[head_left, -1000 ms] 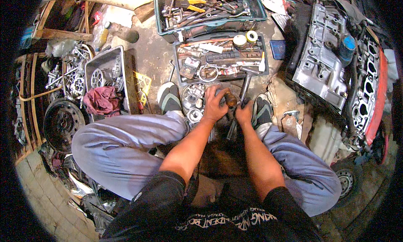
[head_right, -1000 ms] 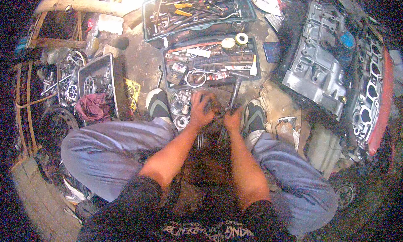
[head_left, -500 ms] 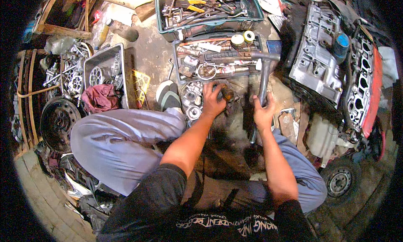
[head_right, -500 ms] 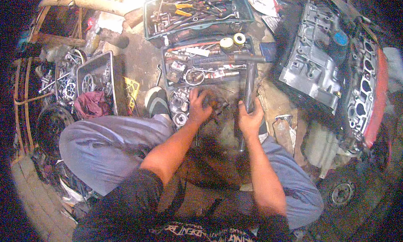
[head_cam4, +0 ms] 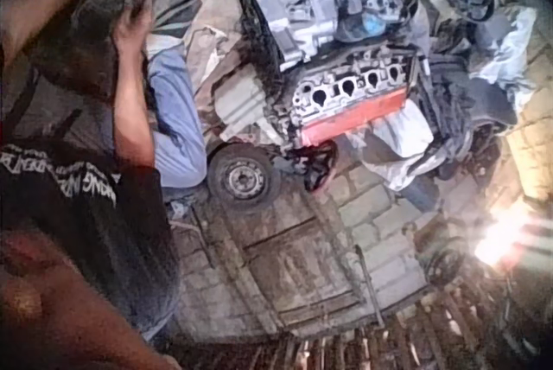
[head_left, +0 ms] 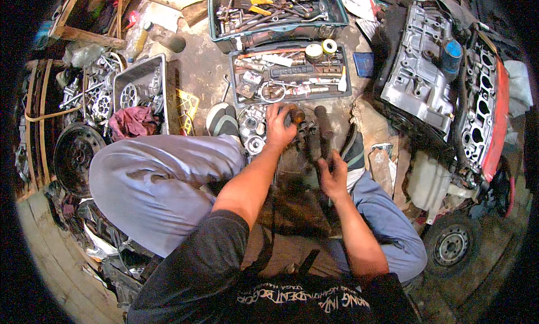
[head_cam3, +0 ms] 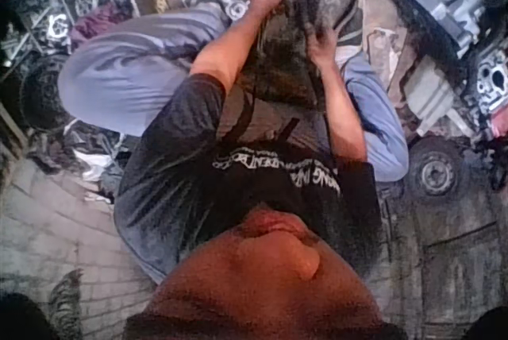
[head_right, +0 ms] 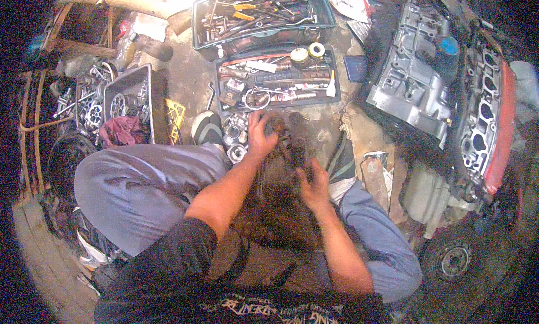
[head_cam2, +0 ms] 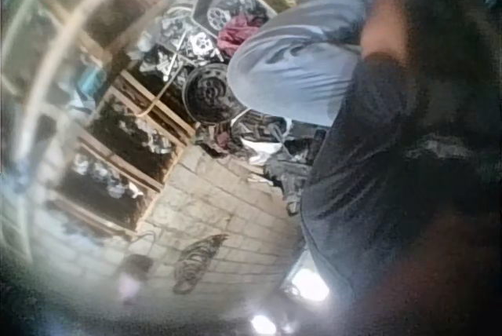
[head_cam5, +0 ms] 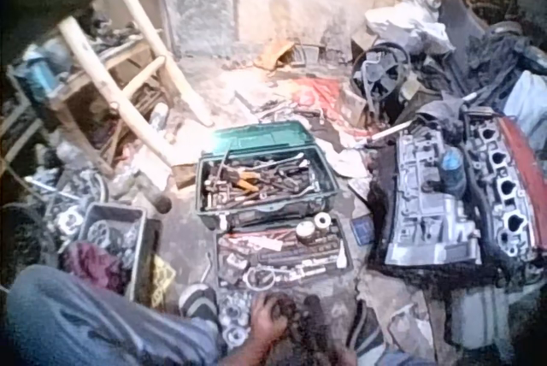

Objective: The person sits on the floor in a cluttered workshop and uses a hammer and punch to tap a metal engine component, likely a piston or cylinder head, to remove or adjust parts. They rotate the component and continue tapping different areas.

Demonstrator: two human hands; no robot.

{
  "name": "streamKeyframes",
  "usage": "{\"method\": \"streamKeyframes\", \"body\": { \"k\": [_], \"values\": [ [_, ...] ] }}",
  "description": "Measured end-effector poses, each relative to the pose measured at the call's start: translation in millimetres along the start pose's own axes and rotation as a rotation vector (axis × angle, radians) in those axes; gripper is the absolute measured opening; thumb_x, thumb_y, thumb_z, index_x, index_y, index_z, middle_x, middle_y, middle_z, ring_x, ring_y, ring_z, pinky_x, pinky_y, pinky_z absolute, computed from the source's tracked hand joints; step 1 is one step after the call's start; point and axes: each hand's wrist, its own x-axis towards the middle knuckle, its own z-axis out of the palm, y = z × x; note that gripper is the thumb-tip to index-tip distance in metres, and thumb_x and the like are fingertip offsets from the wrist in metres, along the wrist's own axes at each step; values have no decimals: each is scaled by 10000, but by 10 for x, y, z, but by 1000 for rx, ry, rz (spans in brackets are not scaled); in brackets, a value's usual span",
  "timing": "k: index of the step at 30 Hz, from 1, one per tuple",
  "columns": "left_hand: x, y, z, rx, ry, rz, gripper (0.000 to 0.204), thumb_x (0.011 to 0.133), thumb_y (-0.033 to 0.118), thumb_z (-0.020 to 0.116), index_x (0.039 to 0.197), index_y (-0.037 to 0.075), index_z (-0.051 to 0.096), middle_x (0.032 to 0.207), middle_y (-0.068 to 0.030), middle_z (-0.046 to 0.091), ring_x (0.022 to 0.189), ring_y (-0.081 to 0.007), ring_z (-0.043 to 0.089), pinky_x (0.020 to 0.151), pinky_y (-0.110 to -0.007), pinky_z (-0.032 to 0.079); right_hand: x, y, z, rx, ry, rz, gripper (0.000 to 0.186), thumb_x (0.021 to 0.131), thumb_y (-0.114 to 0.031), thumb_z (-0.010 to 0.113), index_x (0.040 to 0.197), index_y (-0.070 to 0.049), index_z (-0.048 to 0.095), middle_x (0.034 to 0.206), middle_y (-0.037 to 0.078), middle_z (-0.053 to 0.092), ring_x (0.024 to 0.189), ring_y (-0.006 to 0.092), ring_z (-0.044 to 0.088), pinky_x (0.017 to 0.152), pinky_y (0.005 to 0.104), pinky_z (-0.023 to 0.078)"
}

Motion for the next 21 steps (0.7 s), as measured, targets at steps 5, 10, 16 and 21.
{"method": "streamKeyframes", "body": {
  "k": [5, 10, 16, 21],
  "values": [
    [-16, -18, 22, -7, -3, -16, 485, 636, 60, 670, 1120, 72, 687, 1154, -158, 550, 1117, -394, 496, 1001, -490, 414, -33, 199, 158, -68, 8, -16, 451, 938, -253, 672, 1230, 76, 571, 1091, 299, 667, 1005, 464, 658, 878, 467, 518],
    [-26, -27, 17, 5, -3, -24, 480, 647, 64, 672, 1127, 83, 688, 1167, -160, 552, 1124, -397, 494, 1008, -486, 411, -9, 268, 262, -191, -26, 50, 462, 927, -237, 674, 1272, 47, 556, 1106, 294, 663, 998, 473, 653, 862, 502, 516],
    [-12, 34, 9, -42, -3, -42, 456, 663, 61, 680, 1118, 88, 693, 1158, -160, 560, 1120, -398, 498, 1007, -482, 414, -72, 223, 287, -35, 265, -428, 254, 983, -221, 602, 1033, 28, 594, 759, 197, 634, 633, 355, 590, 607, 424, 453],
    [38, -33, 6, -21, -3, -78, 443, 669, 59, 684, 1112, 59, 690, 1144, -167, 571, 1112, -397, 508, 987, -487, 428, -41, 229, 283, -205, -17, 94, 454, 952, -311, 626, 1248, 30, 584, 1058, 293, 675, 945, 477, 655, 855, 504, 512]
  ]
}}
